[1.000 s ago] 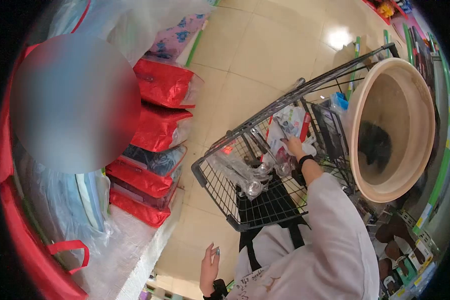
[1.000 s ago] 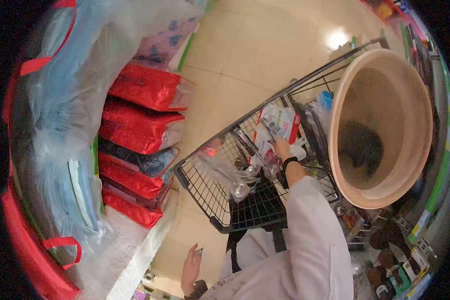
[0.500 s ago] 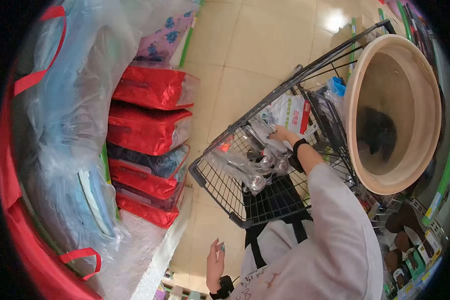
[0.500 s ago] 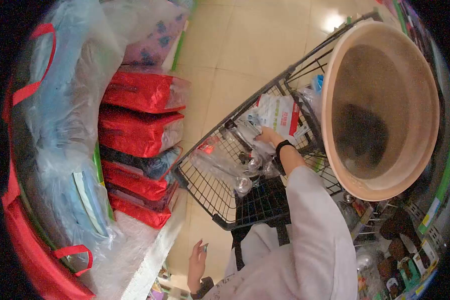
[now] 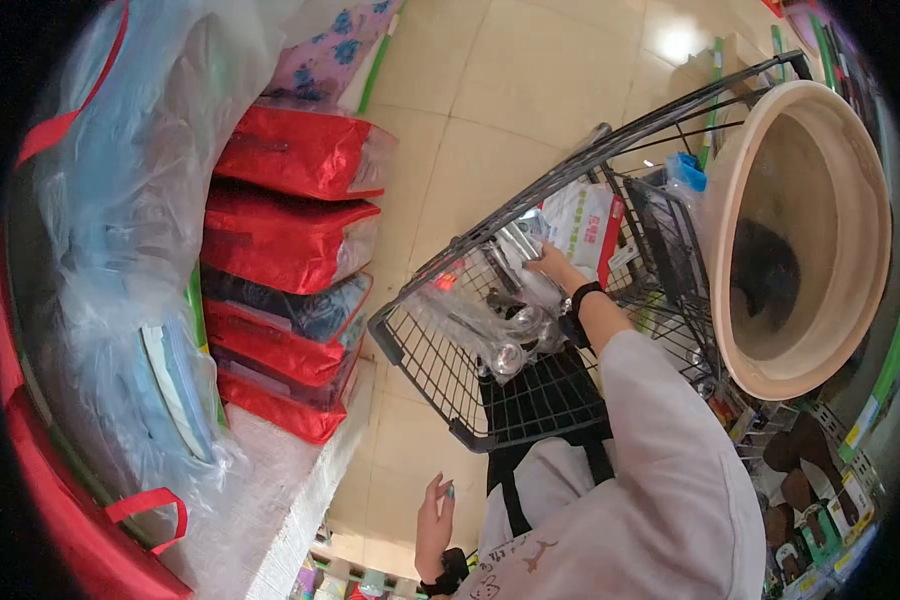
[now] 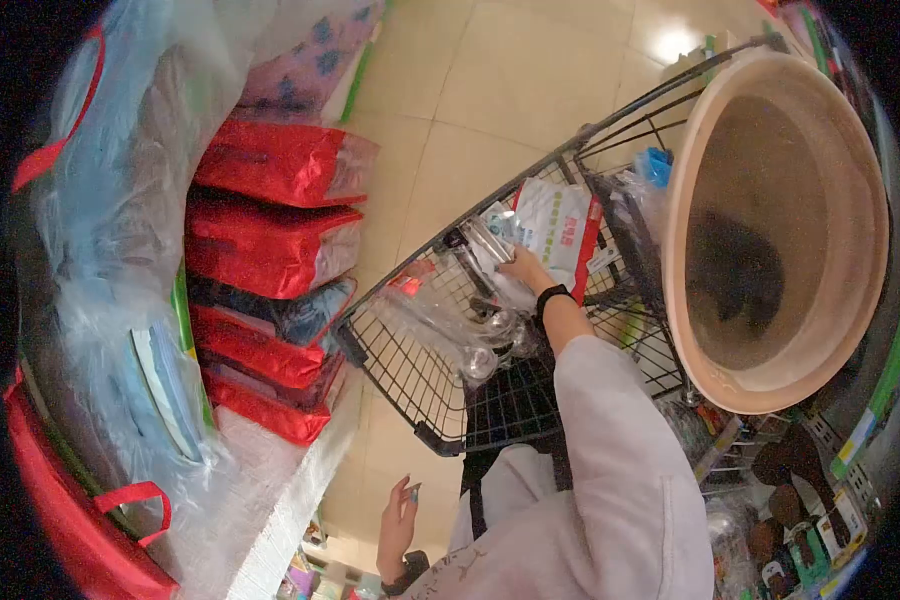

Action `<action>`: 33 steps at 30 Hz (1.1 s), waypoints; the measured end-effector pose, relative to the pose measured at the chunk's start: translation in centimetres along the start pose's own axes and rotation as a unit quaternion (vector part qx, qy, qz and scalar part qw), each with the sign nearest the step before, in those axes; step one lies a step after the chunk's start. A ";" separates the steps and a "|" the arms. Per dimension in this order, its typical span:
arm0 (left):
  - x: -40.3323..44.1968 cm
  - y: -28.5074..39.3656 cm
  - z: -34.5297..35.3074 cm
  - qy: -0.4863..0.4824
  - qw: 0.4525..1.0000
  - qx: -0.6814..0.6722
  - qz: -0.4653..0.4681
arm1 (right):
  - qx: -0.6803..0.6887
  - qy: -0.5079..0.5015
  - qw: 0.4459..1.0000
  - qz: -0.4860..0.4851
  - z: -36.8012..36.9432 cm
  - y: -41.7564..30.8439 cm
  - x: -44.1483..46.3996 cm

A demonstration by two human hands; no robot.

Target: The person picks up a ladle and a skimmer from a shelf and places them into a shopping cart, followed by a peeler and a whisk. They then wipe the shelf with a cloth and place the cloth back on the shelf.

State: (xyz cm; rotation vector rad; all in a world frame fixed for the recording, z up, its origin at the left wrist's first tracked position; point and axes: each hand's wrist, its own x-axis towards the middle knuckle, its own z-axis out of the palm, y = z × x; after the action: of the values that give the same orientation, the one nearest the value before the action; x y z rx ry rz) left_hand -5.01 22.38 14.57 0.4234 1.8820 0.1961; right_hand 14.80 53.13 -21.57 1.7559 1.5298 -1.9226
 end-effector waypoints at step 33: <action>2.5 1.7 -8.7 -0.153 0.869 0.238 0.406 | 0.300 0.145 0.917 -0.219 5.8 -1.0 -34.3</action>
State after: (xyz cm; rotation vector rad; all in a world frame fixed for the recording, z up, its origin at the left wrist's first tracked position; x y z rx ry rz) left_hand -13.55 25.54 15.96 1.4964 1.3221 0.1990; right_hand 21.17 32.04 5.34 2.1516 1.6543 -2.6849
